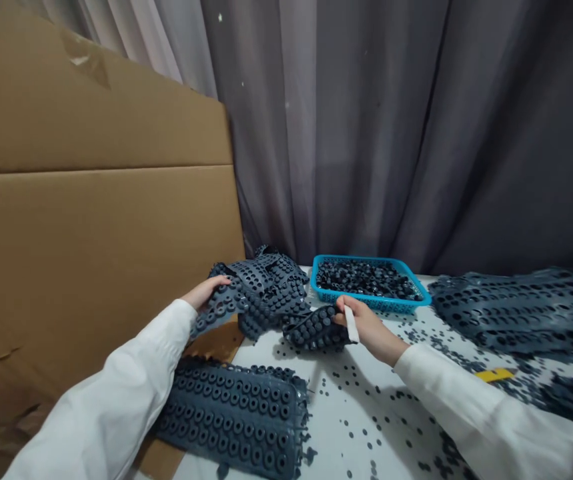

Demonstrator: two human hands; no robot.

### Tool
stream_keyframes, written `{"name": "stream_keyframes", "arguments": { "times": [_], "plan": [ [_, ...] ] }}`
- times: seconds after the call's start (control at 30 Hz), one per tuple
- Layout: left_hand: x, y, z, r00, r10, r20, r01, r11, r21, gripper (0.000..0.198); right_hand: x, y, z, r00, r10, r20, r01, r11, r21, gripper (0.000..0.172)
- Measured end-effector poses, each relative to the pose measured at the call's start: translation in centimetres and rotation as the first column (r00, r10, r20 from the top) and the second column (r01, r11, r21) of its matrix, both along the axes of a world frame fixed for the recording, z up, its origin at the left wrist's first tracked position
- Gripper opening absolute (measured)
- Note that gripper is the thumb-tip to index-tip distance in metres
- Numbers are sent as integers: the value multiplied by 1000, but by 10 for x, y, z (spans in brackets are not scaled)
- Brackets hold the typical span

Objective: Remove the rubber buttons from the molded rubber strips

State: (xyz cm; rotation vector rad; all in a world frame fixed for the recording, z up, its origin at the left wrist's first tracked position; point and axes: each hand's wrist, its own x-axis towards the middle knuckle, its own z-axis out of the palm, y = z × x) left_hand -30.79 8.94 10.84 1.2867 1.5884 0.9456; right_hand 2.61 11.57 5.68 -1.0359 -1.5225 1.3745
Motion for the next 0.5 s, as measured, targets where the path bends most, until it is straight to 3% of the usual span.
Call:
{"name": "stream_keyframes", "arguments": {
  "times": [0.17, 0.3, 0.4, 0.5],
  "plan": [
    [4, -24, 34, 995, -40, 87, 31, 994, 104, 40, 3, -2, 12, 997, 25, -66, -25, 1000, 14, 28],
    [8, -43, 53, 991, -48, 126, 31, 990, 135, 46, 3, -1, 32, 996, 20, -86, -15, 998, 62, 27],
    [14, -59, 57, 975, -65, 213, 38, 991, 128, 46, -6, 9, 56, 998, 14, -69, -5, 992, 128, 24],
    [24, -76, 51, 943, -116, 312, 96, 992, 76, 40, -22, 28, 81, 998, 60, -13, -57, 989, 138, 18]
  ]
}}
